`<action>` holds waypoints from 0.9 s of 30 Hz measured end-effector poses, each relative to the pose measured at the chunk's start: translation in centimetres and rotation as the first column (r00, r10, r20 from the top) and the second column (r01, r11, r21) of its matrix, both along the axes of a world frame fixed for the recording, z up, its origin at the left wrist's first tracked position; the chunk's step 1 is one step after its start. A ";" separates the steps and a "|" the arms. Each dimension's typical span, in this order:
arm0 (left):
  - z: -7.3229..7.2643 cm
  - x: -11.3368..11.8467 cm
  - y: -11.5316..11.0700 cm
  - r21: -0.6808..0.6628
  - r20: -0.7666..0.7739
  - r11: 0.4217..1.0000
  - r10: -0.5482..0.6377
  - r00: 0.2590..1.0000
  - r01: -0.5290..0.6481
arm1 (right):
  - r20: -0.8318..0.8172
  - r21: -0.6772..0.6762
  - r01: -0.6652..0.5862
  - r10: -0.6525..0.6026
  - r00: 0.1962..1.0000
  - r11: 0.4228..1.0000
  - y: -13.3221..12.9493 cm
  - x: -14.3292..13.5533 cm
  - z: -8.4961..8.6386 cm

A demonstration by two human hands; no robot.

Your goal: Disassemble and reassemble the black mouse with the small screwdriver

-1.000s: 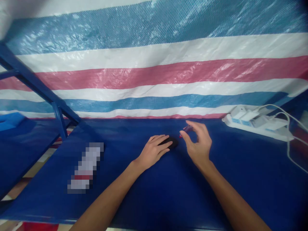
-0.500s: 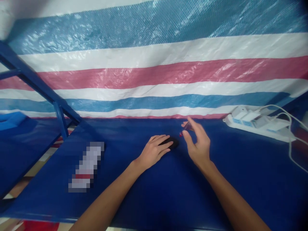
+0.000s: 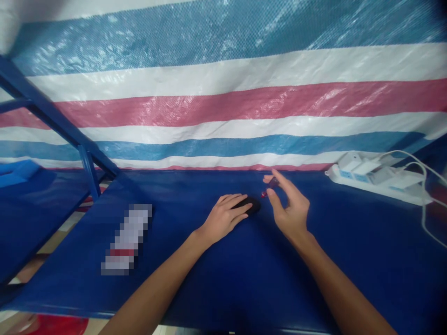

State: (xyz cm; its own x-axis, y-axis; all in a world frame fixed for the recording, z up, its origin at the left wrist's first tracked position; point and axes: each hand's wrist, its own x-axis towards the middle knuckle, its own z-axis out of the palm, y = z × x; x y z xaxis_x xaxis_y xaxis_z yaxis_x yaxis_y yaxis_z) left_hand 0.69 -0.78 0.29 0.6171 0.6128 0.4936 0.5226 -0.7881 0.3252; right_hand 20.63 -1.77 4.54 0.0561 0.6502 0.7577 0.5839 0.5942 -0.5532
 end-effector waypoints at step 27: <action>0.0 0.1 0.0 0.015 -0.023 1.000 0.006 1.000 -0.006 | 0.005 -0.057 0.070 -0.070 0.998 0.996 0.0 0.1 0.0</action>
